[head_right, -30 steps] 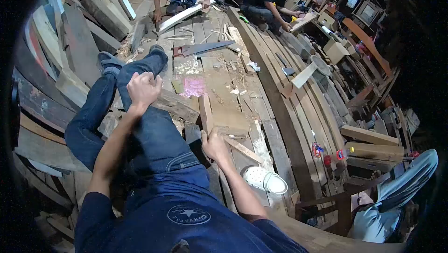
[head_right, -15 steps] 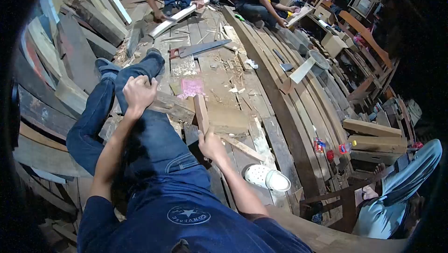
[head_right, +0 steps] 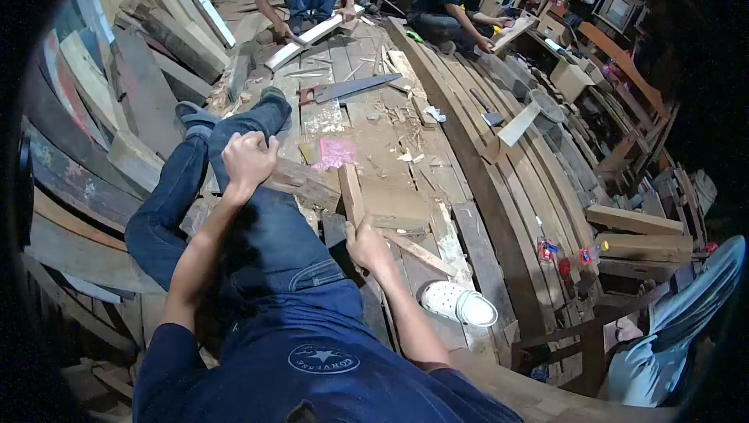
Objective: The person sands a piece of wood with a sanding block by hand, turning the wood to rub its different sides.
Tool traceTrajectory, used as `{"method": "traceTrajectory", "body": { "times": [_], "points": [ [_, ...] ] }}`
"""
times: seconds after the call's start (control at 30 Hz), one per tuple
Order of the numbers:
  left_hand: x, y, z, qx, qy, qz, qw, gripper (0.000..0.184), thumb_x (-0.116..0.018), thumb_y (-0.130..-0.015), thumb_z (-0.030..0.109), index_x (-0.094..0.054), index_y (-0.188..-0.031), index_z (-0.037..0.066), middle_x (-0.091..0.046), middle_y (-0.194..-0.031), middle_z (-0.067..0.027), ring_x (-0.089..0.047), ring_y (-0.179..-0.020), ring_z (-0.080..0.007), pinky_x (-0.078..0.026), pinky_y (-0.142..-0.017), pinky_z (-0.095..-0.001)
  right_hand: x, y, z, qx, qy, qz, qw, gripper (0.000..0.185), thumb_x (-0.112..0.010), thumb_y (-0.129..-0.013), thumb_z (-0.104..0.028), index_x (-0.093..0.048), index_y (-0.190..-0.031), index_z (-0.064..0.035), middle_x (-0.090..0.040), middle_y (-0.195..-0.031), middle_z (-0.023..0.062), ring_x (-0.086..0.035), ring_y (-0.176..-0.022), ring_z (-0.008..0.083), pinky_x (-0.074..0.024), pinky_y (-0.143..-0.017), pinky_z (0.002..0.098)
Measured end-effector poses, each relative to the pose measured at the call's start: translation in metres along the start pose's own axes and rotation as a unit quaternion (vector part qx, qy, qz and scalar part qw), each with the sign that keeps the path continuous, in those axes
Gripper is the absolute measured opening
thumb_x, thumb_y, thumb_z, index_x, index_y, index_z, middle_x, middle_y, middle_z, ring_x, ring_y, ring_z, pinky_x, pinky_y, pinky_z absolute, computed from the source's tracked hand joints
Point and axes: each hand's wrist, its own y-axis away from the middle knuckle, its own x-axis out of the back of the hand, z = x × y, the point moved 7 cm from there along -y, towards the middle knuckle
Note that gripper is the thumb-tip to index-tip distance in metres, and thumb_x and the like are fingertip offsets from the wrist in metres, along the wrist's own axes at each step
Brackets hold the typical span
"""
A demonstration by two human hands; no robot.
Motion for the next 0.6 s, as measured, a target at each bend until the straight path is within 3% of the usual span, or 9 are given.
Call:
{"method": "traceTrajectory", "body": {
  "times": [0.1,0.13,0.17,0.23,0.33,0.47,0.57,0.6],
  "points": [
    [-0.001,0.004,-0.002,-0.042,0.027,0.069,0.996,0.029,-0.068,-0.078,0.03,-0.065,-0.065,0.005,-0.067,-0.069,-0.0107,-0.063,-0.066,-0.0347,-0.054,-0.064,-0.0436,-0.006,-0.043,0.008,0.042,0.004,0.022,0.999,0.062,-0.047,-0.1,-0.043,-0.057,-0.11,0.0172,-0.062,-0.096,0.0427,-0.062,-0.101,0.0546,-0.0494,-0.091,0.0565],
    [0.006,0.001,0.005,-0.024,0.01,0.02,0.999,0.028,-0.069,-0.078,0.03,-0.068,-0.068,0.004,-0.068,-0.07,-0.0115,-0.064,-0.066,-0.0347,-0.055,-0.065,-0.0432,-0.002,-0.05,0.007,0.001,-0.042,0.012,0.999,0.062,-0.048,-0.1,-0.043,-0.063,-0.1,0.0162,-0.062,-0.094,0.0428,-0.063,-0.099,0.054,-0.0503,-0.09,0.0563],
    [0.002,-0.001,0.003,-0.018,0.016,-0.016,1.0,0.027,-0.069,-0.078,0.03,-0.07,-0.07,0.004,-0.069,-0.072,-0.0124,-0.065,-0.066,-0.0348,-0.055,-0.065,-0.0434,-0.005,-0.061,0.01,-0.003,-0.017,-0.016,1.0,0.061,-0.046,-0.1,-0.042,-0.057,-0.111,0.0172,-0.061,-0.099,0.0438,-0.062,-0.101,0.0544,-0.0497,-0.092,0.0559],
    [0.0,-0.001,0.001,-0.032,0.015,0.018,0.999,0.026,-0.068,-0.078,0.029,-0.07,-0.07,0.004,-0.07,-0.072,-0.0127,-0.065,-0.066,-0.0348,-0.055,-0.065,-0.0427,-0.001,-0.056,0.002,0.003,0.015,0.027,1.0,0.061,-0.045,-0.101,-0.04,-0.049,-0.119,0.0183,-0.06,-0.103,0.0447,-0.062,-0.103,0.0551,-0.0488,-0.094,0.0556],
    [-0.004,-0.001,0.001,-0.032,-0.01,0.014,0.999,0.026,-0.068,-0.078,0.029,-0.069,-0.068,0.005,-0.069,-0.071,-0.0127,-0.065,-0.066,-0.0345,-0.055,-0.066,-0.042,0.0,-0.027,0.003,0.002,0.007,-0.023,1.0,0.061,-0.044,-0.101,-0.038,-0.042,-0.123,0.0186,-0.06,-0.104,0.0449,-0.061,-0.104,0.056,-0.0478,-0.095,0.0564],
    [-0.001,0.001,0.004,-0.042,-0.008,0.032,0.999,0.029,-0.067,-0.079,0.031,-0.063,-0.063,0.007,-0.068,-0.071,-0.01,-0.064,-0.066,-0.0334,-0.053,-0.063,-0.0433,0.006,0.013,0.001,-0.004,-0.003,-0.002,1.0,0.056,-0.047,-0.101,-0.039,-0.044,-0.116,0.015,-0.06,-0.097,0.0452,-0.061,-0.099,0.0567,-0.0477,-0.09,0.0579],
    [-0.001,0.002,0.003,-0.045,-0.021,0.014,0.999,0.03,-0.067,-0.079,0.032,-0.063,-0.063,0.008,-0.068,-0.07,-0.0089,-0.063,-0.066,-0.0332,-0.054,-0.062,-0.0433,-0.002,-0.021,0.011,0.023,-0.028,0.037,0.999,0.057,-0.047,-0.101,-0.039,-0.057,-0.107,0.0168,-0.061,-0.094,0.0443,-0.062,-0.099,0.0554,-0.0487,-0.09,0.0577],
    [-0.004,0.003,0.0,-0.051,-0.023,0.023,0.998,0.03,-0.067,-0.079,0.033,-0.064,-0.063,0.008,-0.068,-0.069,-0.0082,-0.063,-0.066,-0.0329,-0.054,-0.062,-0.0429,-0.002,-0.034,0.01,0.034,-0.021,0.036,0.999,0.058,-0.047,-0.101,-0.039,-0.059,-0.103,0.0174,-0.062,-0.088,0.0426,-0.065,-0.092,0.0529,-0.0513,-0.084,0.0564]
  ]
}}
